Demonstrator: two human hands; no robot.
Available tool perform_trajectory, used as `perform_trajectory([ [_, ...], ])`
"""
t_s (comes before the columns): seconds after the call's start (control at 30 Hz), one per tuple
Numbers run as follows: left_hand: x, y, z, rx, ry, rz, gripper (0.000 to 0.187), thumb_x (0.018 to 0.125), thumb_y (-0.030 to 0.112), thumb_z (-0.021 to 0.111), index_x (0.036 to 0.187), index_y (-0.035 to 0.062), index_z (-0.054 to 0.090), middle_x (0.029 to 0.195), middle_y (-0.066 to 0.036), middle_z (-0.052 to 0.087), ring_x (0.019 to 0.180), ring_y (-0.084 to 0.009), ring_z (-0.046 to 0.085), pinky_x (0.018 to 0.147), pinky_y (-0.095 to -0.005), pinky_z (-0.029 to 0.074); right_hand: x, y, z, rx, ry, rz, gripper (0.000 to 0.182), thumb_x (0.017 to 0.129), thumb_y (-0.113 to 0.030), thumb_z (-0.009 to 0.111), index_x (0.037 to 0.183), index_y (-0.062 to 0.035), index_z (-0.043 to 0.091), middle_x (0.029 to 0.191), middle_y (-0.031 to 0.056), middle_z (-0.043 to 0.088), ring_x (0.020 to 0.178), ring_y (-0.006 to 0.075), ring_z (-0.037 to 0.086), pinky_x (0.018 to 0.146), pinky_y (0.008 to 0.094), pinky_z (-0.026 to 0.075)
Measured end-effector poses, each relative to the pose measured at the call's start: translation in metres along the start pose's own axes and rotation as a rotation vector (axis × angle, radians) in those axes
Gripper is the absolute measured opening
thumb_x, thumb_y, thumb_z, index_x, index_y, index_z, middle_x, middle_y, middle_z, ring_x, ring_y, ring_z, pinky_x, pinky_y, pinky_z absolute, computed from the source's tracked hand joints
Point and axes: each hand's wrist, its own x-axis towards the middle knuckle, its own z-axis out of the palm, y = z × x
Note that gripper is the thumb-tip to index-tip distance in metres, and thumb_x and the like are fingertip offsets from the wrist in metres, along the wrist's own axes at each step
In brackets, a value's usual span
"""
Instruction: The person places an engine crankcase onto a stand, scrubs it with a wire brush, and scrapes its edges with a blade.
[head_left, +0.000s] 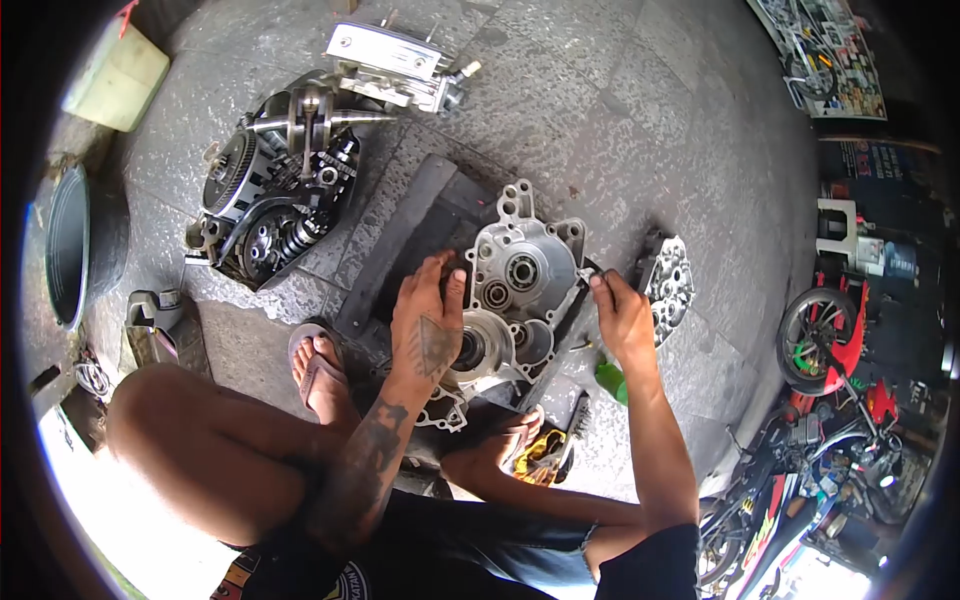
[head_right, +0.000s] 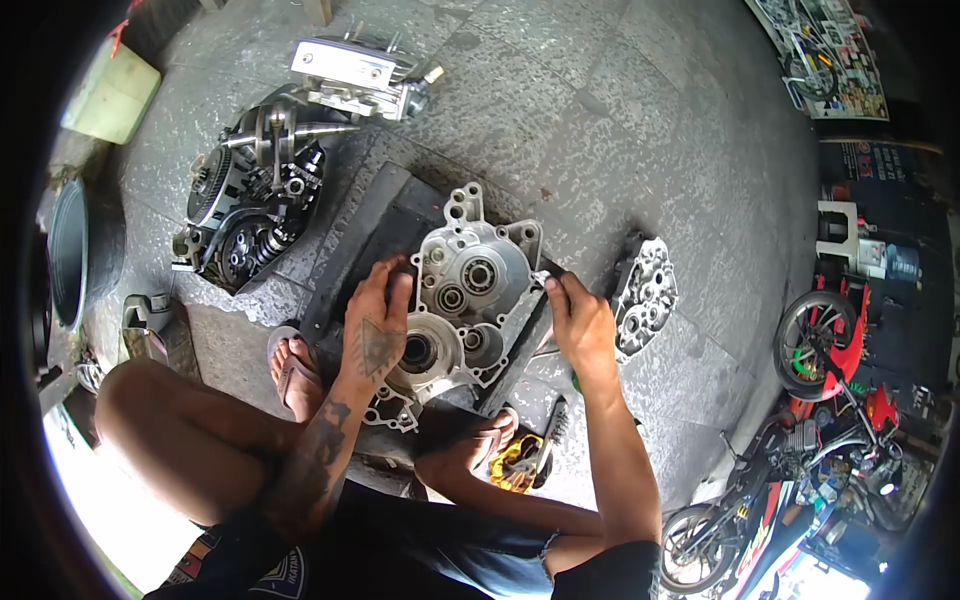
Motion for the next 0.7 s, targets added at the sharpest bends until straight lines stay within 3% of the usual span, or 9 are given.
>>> perform_trajectory([
  [0.07,0.000,-0.002,-0.001,0.011,-0.006,0.029,0.033,0.100,0.026,0.053,0.124,0.0035,0.059,0.113,-0.022,0.065,0.106,-0.0408,0.059,0.093,-0.0468,0.047,-0.002,-0.002,0.002,0.048,0.003,-0.009,0.025,0.099,-0.028,0.058,0.088,-0.0053,0.060,0.069,0.0260,0.061,0.070,0.0490,0.061,0.057,0.0527,0.046],
  [0.17,0.001,0.000,-0.001,0.012,-0.018,-0.001,0.034,0.101,0.027,0.052,0.125,0.0038,0.059,0.114,-0.022,0.065,0.106,-0.0409,0.059,0.093,-0.0473,0.047,-0.005,-0.003,0.003,0.011,0.037,0.020,0.027,0.101,-0.027,0.057,0.088,-0.0033,0.057,0.067,0.0218,0.056,0.066,0.0476,0.057,0.057,0.0459,0.044],
  [0.27,0.001,0.001,-0.001,0.022,-0.021,-0.011,0.034,0.101,0.028,0.052,0.125,0.0039,0.059,0.114,-0.022,0.065,0.107,-0.0412,0.059,0.093,-0.0477,0.047,-0.002,-0.004,0.001,-0.007,0.006,0.046,0.027,0.100,-0.030,0.057,0.089,-0.0057,0.060,0.070,0.0254,0.062,0.072,0.0488,0.061,0.059,0.0533,0.046],
  [0.5,0.002,0.004,-0.002,-0.004,-0.035,-0.051,0.033,0.101,0.026,0.052,0.124,0.0037,0.059,0.113,-0.022,0.065,0.106,-0.0414,0.059,0.093,-0.0478,0.047,0.020,0.007,-0.016,0.027,-0.125,-0.149,0.026,0.100,-0.030,0.056,0.093,-0.0056,0.061,0.068,0.0219,0.061,0.069,0.0463,0.061,0.061,0.0510,0.047],
  [0.7,0.002,0.002,-0.002,-0.031,-0.048,-0.063,0.032,0.101,0.026,0.051,0.124,0.0035,0.059,0.110,-0.022,0.065,0.106,-0.0417,0.060,0.092,-0.0474,0.047,0.048,0.011,-0.036,-0.149,-0.332,-0.381,0.026,0.099,-0.032,0.057,0.095,-0.0067,0.061,0.075,0.0195,0.065,0.073,0.0428,0.063,0.064,0.0505,0.049],
])
